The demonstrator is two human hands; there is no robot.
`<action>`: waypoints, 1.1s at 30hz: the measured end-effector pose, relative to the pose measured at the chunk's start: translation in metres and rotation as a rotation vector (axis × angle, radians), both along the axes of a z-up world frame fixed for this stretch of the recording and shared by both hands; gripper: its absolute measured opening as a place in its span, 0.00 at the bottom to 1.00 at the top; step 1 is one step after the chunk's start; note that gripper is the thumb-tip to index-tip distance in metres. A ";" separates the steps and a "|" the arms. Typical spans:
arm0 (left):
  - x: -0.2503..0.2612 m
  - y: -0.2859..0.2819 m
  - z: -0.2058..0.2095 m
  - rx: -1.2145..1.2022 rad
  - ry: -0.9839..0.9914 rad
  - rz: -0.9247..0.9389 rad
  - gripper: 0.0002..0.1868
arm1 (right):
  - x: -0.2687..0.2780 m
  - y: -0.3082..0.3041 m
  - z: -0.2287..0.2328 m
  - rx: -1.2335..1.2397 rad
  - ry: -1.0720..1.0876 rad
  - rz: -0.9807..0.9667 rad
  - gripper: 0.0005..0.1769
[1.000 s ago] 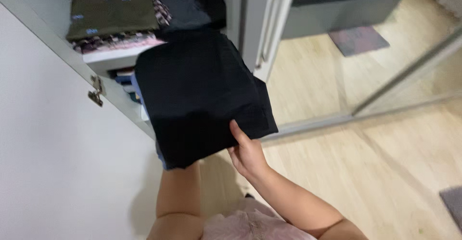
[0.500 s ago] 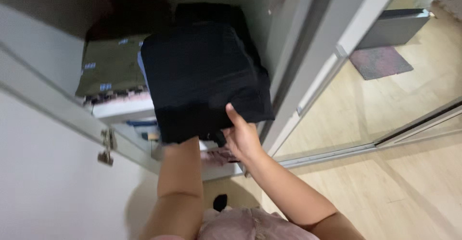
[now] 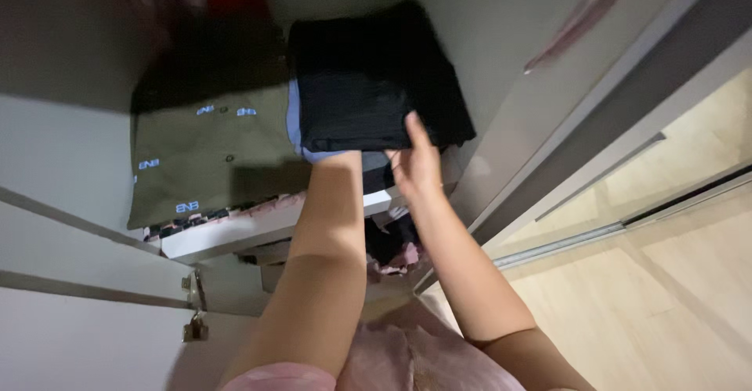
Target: The person folds various garments on a bed and places them into a wardrobe. The person handles shirts, pants, and patterned tops, folding each item and stacking them on a shelf inside the wardrobe.
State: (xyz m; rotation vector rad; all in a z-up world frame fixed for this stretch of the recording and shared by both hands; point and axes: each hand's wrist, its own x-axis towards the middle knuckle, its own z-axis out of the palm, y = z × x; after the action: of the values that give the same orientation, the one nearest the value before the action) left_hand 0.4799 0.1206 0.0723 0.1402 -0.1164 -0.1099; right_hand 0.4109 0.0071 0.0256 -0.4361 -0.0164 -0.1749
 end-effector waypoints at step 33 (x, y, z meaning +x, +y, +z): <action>-0.152 0.062 -0.002 1.318 -0.238 0.158 0.29 | -0.111 -0.012 0.037 -0.936 -0.167 -0.366 0.14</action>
State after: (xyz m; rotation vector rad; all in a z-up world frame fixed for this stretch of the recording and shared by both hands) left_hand 0.3280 0.1829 0.0703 1.4777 -0.2560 0.0051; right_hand 0.3002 -0.0051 0.0625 -1.3593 -0.1881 -0.5703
